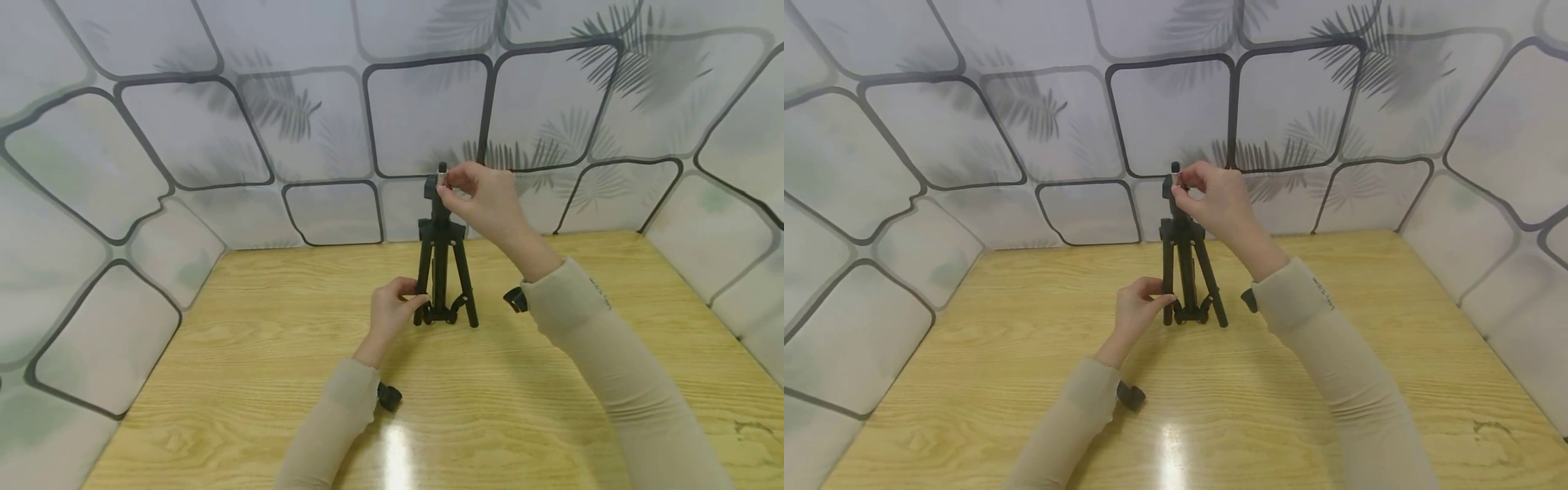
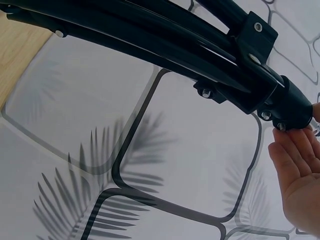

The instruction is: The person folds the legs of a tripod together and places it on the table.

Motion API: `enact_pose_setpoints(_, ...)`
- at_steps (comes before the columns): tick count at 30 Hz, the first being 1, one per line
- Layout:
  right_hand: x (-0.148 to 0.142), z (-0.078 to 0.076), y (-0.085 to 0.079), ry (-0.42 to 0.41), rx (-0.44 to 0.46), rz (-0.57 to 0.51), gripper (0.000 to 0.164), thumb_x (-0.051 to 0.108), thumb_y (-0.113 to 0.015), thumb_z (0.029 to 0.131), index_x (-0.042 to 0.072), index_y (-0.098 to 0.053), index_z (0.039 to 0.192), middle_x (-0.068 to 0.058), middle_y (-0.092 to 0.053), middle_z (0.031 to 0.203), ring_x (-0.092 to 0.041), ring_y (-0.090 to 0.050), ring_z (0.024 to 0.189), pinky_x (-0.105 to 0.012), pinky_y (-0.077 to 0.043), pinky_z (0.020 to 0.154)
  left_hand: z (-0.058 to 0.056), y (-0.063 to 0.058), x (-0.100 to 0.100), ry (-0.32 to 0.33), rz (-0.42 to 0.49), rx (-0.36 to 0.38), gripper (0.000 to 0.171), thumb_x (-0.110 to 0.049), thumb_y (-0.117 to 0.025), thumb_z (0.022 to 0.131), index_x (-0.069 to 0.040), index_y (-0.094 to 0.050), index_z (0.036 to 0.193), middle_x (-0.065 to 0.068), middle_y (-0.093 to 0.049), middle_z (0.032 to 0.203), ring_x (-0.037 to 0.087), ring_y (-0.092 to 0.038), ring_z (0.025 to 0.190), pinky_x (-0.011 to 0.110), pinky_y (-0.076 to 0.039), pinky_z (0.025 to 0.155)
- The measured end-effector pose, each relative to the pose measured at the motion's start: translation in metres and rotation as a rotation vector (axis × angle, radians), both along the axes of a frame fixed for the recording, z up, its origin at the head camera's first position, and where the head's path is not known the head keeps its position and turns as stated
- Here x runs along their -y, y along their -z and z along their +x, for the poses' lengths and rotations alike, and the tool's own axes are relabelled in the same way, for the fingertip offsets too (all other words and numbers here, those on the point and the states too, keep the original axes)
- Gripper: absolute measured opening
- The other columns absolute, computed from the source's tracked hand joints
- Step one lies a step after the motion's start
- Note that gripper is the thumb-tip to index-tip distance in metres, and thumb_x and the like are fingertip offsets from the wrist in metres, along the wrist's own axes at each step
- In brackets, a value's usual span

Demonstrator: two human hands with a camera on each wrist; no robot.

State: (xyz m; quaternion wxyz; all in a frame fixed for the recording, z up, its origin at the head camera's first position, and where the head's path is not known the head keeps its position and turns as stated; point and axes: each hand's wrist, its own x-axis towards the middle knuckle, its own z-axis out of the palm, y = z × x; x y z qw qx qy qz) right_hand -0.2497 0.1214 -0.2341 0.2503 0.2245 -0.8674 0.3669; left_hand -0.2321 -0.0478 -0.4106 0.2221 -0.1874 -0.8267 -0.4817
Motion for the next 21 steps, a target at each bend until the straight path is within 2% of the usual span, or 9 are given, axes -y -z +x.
enact_pose_setpoints(8, 0.0, 0.002, 0.001, -0.011, 0.002, -0.006, 0.021, 0.02, -0.061, 0.083, 0.001, -0.062, 0.093, -0.011, -0.064, 0.091, -0.022, -0.062, 0.087, -0.033, -0.048, 0.077, -0.001, -0.001, -0.005, -0.018, -0.025, 0.027, 0.022, -0.016, -0.074, 0.072, -0.002, -0.065, 0.086, 0.007, -0.066, 0.079, 0.015, -0.063, 0.071, 0.018, -0.048, 0.055)
enact_pose_setpoints(21, 0.0, -0.001, 0.003, -0.01, -0.029, -0.007, 0.02, 0.017, -0.061, 0.083, 0.0, -0.062, 0.092, -0.013, -0.064, 0.09, -0.025, -0.062, 0.086, -0.034, -0.049, 0.075, -0.005, -0.003, -0.012, -0.03, -0.057, 0.081, 0.024, -0.021, -0.073, 0.073, -0.004, -0.066, 0.088, 0.005, -0.066, 0.082, 0.014, -0.062, 0.075, 0.017, -0.048, 0.057)
